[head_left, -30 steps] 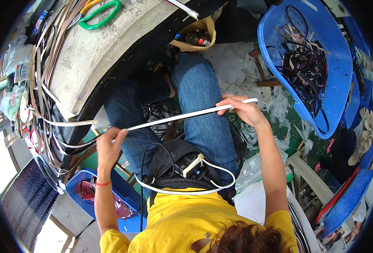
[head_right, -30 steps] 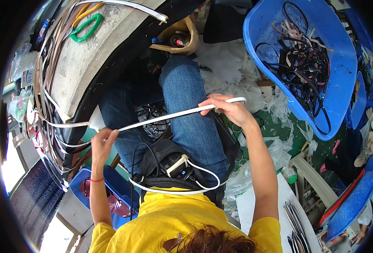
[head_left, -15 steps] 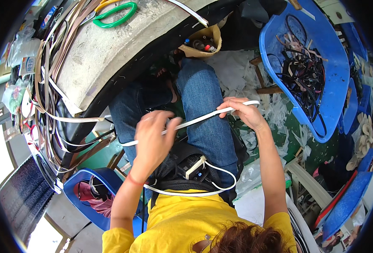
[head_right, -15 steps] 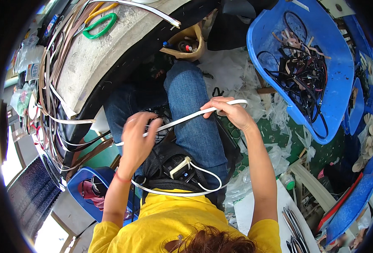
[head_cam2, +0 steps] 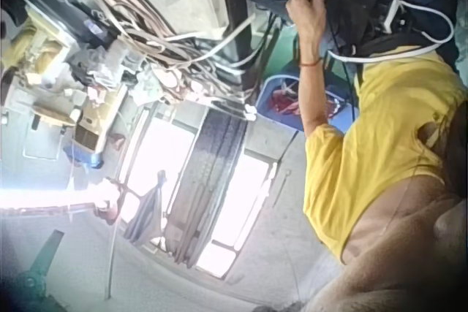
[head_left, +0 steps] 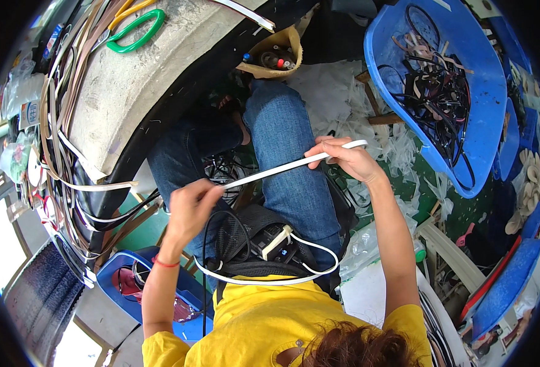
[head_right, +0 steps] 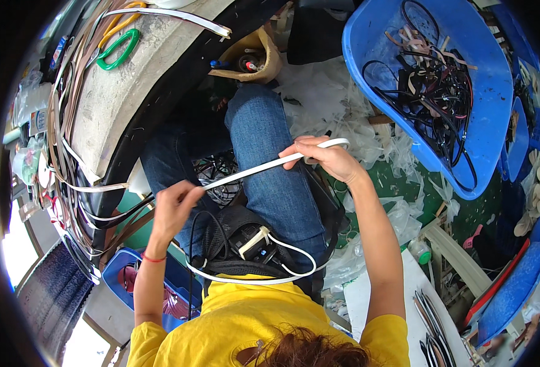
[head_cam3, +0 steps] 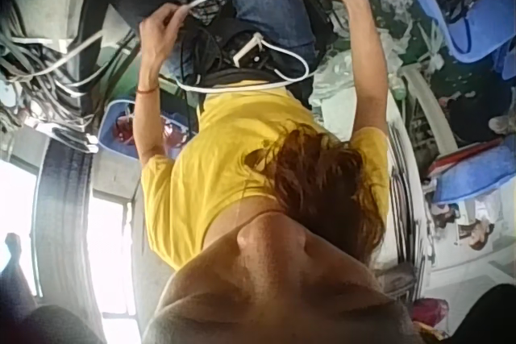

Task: The recorder is sorting and organizing bundles of black straps, using white tape to secure them.

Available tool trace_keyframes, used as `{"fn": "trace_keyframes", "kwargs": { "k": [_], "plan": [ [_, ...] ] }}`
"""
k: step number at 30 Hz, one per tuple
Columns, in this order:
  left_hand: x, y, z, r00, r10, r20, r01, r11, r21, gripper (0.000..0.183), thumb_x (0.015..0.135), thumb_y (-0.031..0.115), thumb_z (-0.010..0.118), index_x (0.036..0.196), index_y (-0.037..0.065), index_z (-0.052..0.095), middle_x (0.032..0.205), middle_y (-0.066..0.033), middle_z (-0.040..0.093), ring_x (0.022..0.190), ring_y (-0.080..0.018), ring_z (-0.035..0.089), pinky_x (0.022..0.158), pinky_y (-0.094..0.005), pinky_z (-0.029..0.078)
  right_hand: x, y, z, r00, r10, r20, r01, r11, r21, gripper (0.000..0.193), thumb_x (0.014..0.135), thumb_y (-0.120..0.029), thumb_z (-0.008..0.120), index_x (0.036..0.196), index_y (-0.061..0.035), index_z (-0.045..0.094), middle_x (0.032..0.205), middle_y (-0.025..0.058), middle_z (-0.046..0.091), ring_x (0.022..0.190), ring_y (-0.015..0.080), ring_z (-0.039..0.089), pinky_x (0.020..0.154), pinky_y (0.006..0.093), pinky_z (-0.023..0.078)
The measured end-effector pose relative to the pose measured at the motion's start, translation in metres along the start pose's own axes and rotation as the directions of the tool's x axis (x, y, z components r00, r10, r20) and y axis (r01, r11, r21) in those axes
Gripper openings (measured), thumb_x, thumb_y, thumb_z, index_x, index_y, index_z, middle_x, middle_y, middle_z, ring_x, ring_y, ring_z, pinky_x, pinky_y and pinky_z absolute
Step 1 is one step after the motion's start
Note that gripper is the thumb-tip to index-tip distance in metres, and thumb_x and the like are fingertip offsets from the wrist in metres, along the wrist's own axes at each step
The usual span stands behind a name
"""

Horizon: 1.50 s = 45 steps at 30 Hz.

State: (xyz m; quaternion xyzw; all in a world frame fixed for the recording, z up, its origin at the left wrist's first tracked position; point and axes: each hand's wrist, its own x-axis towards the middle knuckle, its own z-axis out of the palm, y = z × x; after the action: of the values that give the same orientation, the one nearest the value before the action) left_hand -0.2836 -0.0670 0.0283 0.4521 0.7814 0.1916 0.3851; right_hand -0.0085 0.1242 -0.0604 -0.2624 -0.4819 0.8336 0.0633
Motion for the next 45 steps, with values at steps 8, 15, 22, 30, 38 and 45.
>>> {"fn": "trace_keyframes", "kwargs": {
  "k": [8,15,22,30,38,45],
  "plan": [
    [-0.097,-0.162,-0.082,0.845,-0.279,-0.457,0.378,0.915,0.140,0.032,0.088,0.031,0.062,0.081,0.000,0.065,0.064,-0.0094,0.059,0.056,-0.0108,0.053,0.055,-0.0278,0.044,-0.002,-0.001,-0.001,1.000,0.023,0.017,-0.024,0.999,0.038,0.033,0.093,-0.027,0.048,0.105,-0.0032,0.068,0.087,0.0029,0.068,0.078,0.0071,0.052,0.065,0.0225,0.033],
    [-0.075,-0.115,-0.047,0.872,-0.199,-0.447,0.436,0.731,0.525,0.022,0.088,0.022,0.055,0.100,0.006,0.064,0.096,-0.0157,0.065,0.088,-0.0363,0.061,0.074,-0.0444,0.049,0.000,0.002,-0.001,0.998,0.055,-0.001,-0.055,0.997,0.057,0.030,0.093,-0.025,0.049,0.101,-0.0031,0.068,0.082,0.0036,0.068,0.076,0.0047,0.053,0.061,0.0203,0.031],
    [0.029,0.062,0.044,0.988,0.155,0.004,-0.154,0.986,-0.061,0.024,0.086,0.027,0.063,0.086,0.002,0.066,0.077,-0.0153,0.064,0.071,-0.0304,0.064,0.064,-0.0371,0.048,-0.003,-0.006,0.005,0.994,0.091,-0.067,-0.089,0.995,0.032,0.032,0.093,-0.027,0.048,0.102,-0.0036,0.068,0.083,0.0034,0.068,0.077,0.0048,0.054,0.063,0.0208,0.033],
    [0.041,0.051,0.040,0.963,0.115,0.245,-0.091,0.990,-0.106,0.024,0.085,0.025,0.064,0.077,0.002,0.065,0.058,-0.0110,0.058,0.049,-0.0212,0.056,0.049,-0.0319,0.042,-0.006,-0.004,-0.002,0.997,0.070,0.027,-0.073,0.991,0.117,0.037,0.095,-0.024,0.044,0.104,0.0057,0.065,0.092,0.0103,0.061,0.090,0.0188,0.058,0.083,0.0292,0.043],
    [-0.012,-0.023,-0.020,0.991,-0.131,0.019,0.129,0.988,0.080,0.025,0.084,0.018,0.066,0.071,-0.002,0.060,0.054,-0.0071,0.050,0.049,-0.0107,0.044,0.047,-0.0271,0.036,-0.004,0.006,-0.005,0.998,0.048,0.047,-0.053,0.991,0.124,0.033,0.095,-0.024,0.046,0.108,0.0014,0.065,0.089,0.0074,0.069,0.084,0.0077,0.056,0.067,0.0216,0.034],
    [-0.089,-0.155,-0.073,0.862,-0.356,-0.361,0.458,0.852,0.253,0.034,0.088,0.032,0.060,0.075,0.000,0.062,0.059,-0.0062,0.054,0.056,-0.0116,0.048,0.053,-0.0288,0.039,-0.003,-0.001,-0.005,0.997,0.035,0.069,-0.043,0.992,0.118,0.033,0.095,-0.024,0.048,0.107,0.0005,0.065,0.087,0.0064,0.069,0.076,0.0041,0.051,0.063,0.0193,0.031]
  ]
}}
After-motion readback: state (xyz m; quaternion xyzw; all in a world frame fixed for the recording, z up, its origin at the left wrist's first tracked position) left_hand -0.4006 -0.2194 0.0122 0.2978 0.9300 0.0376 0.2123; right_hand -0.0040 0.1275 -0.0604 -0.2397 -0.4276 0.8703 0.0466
